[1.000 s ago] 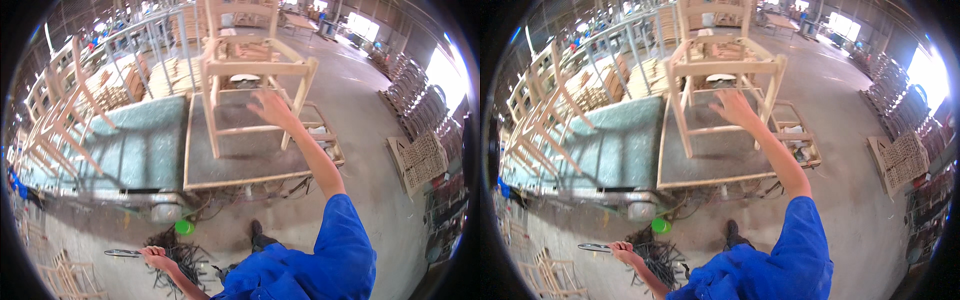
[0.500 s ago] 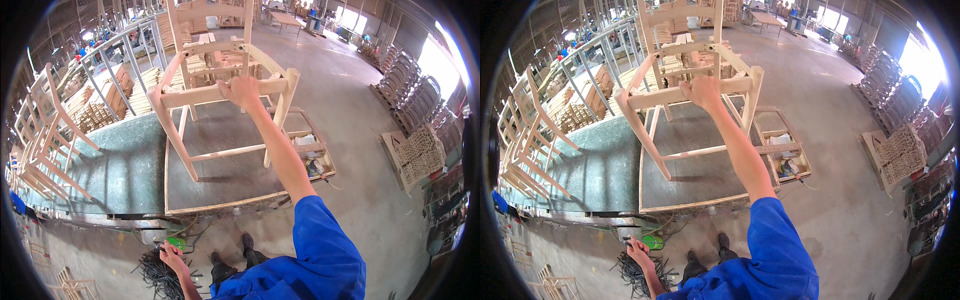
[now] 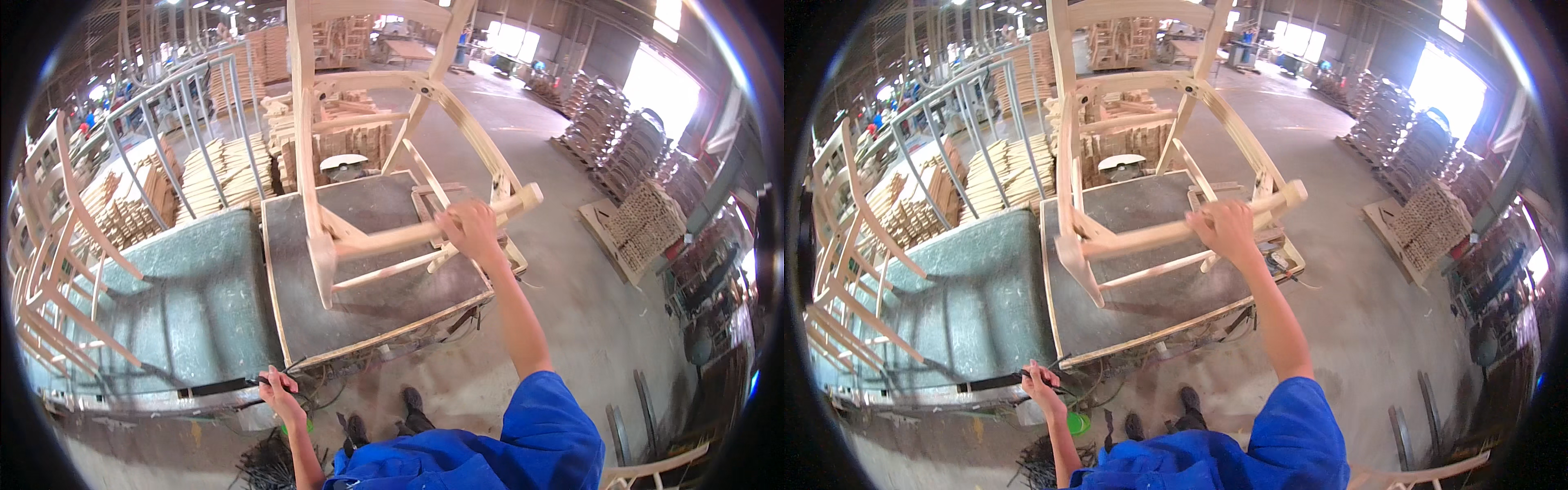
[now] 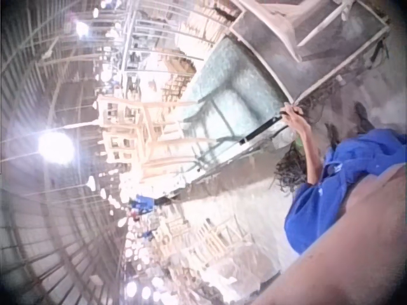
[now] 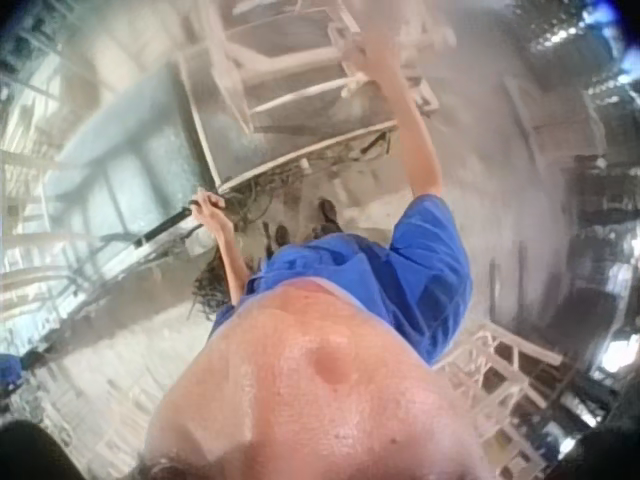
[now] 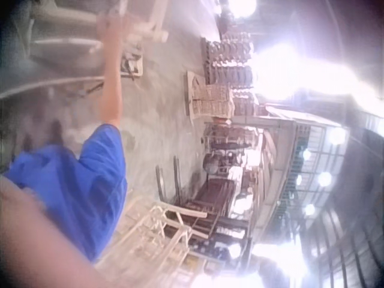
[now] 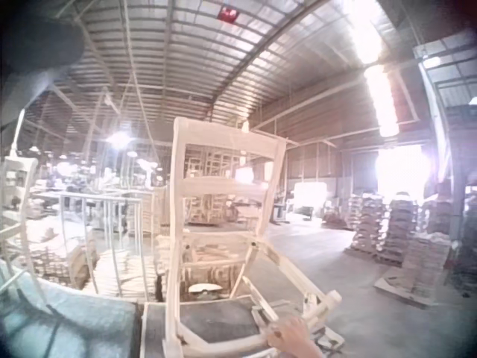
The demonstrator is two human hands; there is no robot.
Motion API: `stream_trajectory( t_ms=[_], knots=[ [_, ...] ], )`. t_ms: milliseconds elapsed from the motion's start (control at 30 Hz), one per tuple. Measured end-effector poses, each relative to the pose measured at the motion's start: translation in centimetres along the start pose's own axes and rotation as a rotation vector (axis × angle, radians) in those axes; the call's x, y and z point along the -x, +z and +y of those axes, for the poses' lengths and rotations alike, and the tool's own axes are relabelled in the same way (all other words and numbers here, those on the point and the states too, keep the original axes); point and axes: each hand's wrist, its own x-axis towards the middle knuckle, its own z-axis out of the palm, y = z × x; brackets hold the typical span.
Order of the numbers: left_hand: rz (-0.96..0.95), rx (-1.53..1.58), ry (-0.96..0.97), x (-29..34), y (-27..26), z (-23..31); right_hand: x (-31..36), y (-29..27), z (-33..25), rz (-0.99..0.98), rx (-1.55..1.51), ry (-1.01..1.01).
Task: The person picks up wooden chair frames from a conveyor belt, inspects them, and stacks them onto a growing pile. They also pick up and tie black straps around the stacked chairs to secure them.
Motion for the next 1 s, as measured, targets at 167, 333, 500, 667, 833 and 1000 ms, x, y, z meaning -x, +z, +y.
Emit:
stream_trajectory(
  t_ms=[167, 333, 500, 667, 833, 1000],
  knots=[
    [0.006, 0.063, -0.070, -4.6, -2.3, 1.4, 3.8, -3.8, -2.9, -0.247, -0.107, 0.285],
    [-0.058, 0.118, -0.167, -6.6, -0.7, 1.1, 3.0, -9.6, -3.7, 0.035, -0.076, 0.266],
    [-0.221, 0.158, -0.191, -6.4, 3.3, 0.6, -6.2, -21.9, -5.2, 0.786, 0.288, -0.169],
    [-0.302, 0.184, -0.223, -5.4, 7.2, -0.5, -12.9, -33.1, -8.9, 0.941, 0.603, -0.365],
    [-0.514, 0.271, -0.346, -2.2, 11.5, -2.3, -7.3, -38.5, -12.2, 0.832, 0.852, -0.488],
    [-0.945, 0.062, -0.526, 3.9, 16.0, -6.2, 2.7, -44.0, -13.5, 0.809, 1.113, -0.525]
  ],
)
